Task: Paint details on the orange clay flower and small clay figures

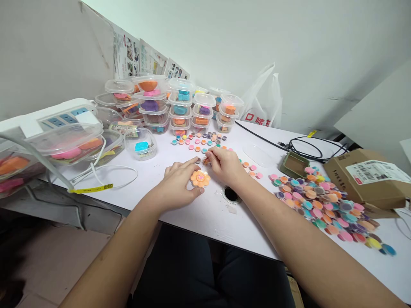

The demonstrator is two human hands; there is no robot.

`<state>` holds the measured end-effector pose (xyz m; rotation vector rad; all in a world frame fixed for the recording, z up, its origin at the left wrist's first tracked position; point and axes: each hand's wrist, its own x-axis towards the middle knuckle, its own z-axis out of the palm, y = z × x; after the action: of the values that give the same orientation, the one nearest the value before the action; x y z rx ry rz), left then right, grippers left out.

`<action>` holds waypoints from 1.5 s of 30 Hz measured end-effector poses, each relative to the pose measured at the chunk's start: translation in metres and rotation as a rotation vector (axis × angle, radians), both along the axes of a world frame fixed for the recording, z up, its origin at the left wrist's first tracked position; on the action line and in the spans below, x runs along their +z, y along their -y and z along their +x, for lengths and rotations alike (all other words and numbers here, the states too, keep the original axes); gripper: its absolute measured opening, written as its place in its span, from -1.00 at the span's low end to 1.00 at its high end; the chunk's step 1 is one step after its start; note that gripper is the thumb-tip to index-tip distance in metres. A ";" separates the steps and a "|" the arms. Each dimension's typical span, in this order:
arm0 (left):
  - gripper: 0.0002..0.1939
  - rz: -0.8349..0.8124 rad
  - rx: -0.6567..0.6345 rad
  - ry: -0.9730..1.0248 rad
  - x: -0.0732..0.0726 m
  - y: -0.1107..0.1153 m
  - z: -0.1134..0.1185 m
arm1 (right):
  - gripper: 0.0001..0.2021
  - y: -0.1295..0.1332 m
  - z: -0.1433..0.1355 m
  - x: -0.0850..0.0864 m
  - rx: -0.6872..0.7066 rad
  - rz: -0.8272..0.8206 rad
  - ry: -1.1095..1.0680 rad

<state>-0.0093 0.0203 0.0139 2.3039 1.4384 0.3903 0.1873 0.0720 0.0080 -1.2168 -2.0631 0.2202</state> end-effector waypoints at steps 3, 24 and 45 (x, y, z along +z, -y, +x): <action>-0.48 0.007 -0.002 -0.004 -0.001 0.000 0.000 | -0.73 0.003 0.002 0.004 -0.018 -0.001 -0.070; -0.46 0.024 -0.009 -0.002 -0.008 -0.004 -0.001 | -0.73 -0.006 0.001 0.001 0.015 -0.062 -0.025; -0.40 0.026 0.023 0.091 -0.005 0.004 -0.004 | -0.48 0.018 0.013 0.007 0.026 -0.355 -0.609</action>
<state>-0.0130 0.0160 0.0088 2.2610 1.4253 0.5167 0.2001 0.0540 0.0148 -1.1393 -1.5402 0.8840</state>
